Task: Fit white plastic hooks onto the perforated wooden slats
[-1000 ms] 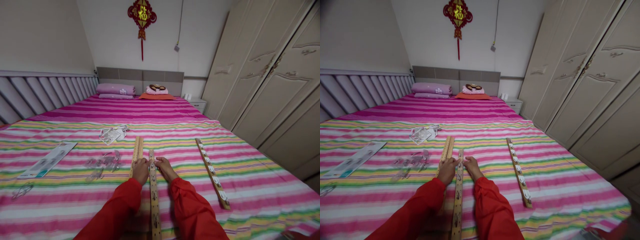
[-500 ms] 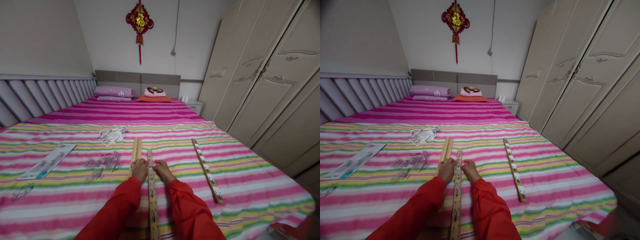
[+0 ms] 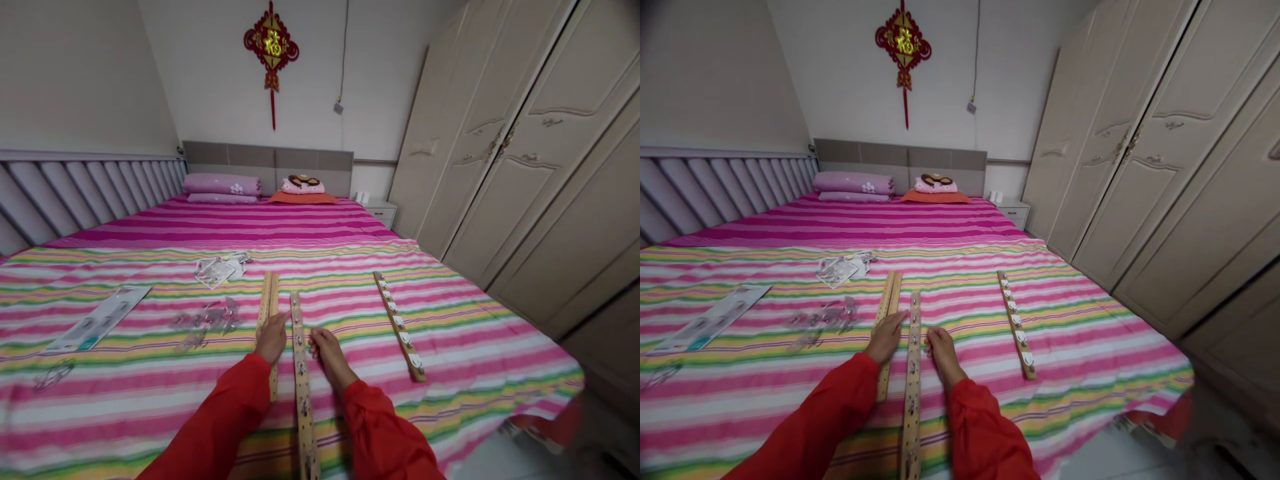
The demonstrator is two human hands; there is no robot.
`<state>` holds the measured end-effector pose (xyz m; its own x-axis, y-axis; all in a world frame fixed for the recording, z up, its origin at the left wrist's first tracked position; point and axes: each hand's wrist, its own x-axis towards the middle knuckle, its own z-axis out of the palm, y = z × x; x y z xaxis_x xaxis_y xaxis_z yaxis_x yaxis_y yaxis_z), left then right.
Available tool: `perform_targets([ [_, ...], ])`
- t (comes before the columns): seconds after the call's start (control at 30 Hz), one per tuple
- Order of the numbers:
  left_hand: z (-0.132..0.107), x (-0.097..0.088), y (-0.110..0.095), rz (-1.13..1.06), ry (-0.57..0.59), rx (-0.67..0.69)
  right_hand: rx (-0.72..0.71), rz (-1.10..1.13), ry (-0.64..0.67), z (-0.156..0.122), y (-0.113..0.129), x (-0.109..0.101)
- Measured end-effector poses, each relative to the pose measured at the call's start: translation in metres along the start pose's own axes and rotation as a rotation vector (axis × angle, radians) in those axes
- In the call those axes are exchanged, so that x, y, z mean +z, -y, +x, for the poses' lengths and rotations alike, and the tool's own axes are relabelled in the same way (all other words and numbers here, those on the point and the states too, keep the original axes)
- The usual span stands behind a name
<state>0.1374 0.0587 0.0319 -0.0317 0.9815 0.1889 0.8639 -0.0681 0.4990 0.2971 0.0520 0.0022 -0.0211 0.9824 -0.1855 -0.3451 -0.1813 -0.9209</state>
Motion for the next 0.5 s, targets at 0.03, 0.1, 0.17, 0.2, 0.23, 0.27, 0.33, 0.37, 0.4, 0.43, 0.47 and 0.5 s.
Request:
perform_targets([
  [0.03, -0.006, -0.002, 0.005, -0.046, -0.032, 0.023, -0.002, 0.022, -0.001, -0.009, -0.002, -0.004],
  [0.1, -0.019, -0.009, 0.019, -0.149, -0.102, 0.068, -0.012, 0.038, -0.01, -0.029, -0.005, -0.014],
  [0.17, -0.033, -0.017, 0.036, -0.253, -0.184, 0.079, -0.019, 0.024, -0.009, -0.049, -0.008, -0.023],
  [0.2, -0.04, -0.021, 0.044, -0.297, -0.218, 0.065, -0.019, 0.018, -0.008, -0.059, -0.01, -0.027],
  [0.23, -0.046, -0.024, 0.052, -0.336, -0.253, 0.027, -0.016, 0.015, -0.007, -0.069, -0.012, -0.031],
  [0.27, -0.052, -0.028, 0.059, -0.367, -0.285, -0.017, -0.013, 0.012, -0.009, -0.079, -0.015, -0.034],
  [0.33, -0.06, -0.032, 0.071, -0.41, -0.347, -0.101, -0.005, 0.0, -0.017, -0.099, -0.022, -0.041],
  [0.37, -0.062, -0.033, 0.075, -0.42, -0.377, -0.133, 0.005, -0.008, -0.021, -0.109, -0.026, -0.044],
  [0.4, -0.064, -0.033, 0.079, -0.422, -0.408, -0.158, 0.012, -0.015, -0.026, -0.119, -0.031, -0.046],
  [0.43, -0.066, -0.033, 0.082, -0.414, -0.437, -0.177, 0.019, -0.018, -0.03, -0.129, -0.036, -0.049],
  [0.47, -0.067, -0.032, 0.085, -0.395, -0.461, -0.189, 0.024, -0.015, -0.038, -0.138, -0.042, -0.051],
  [0.5, -0.068, -0.03, 0.087, -0.366, -0.476, -0.191, 0.035, -0.006, -0.037, -0.147, -0.048, -0.053],
])
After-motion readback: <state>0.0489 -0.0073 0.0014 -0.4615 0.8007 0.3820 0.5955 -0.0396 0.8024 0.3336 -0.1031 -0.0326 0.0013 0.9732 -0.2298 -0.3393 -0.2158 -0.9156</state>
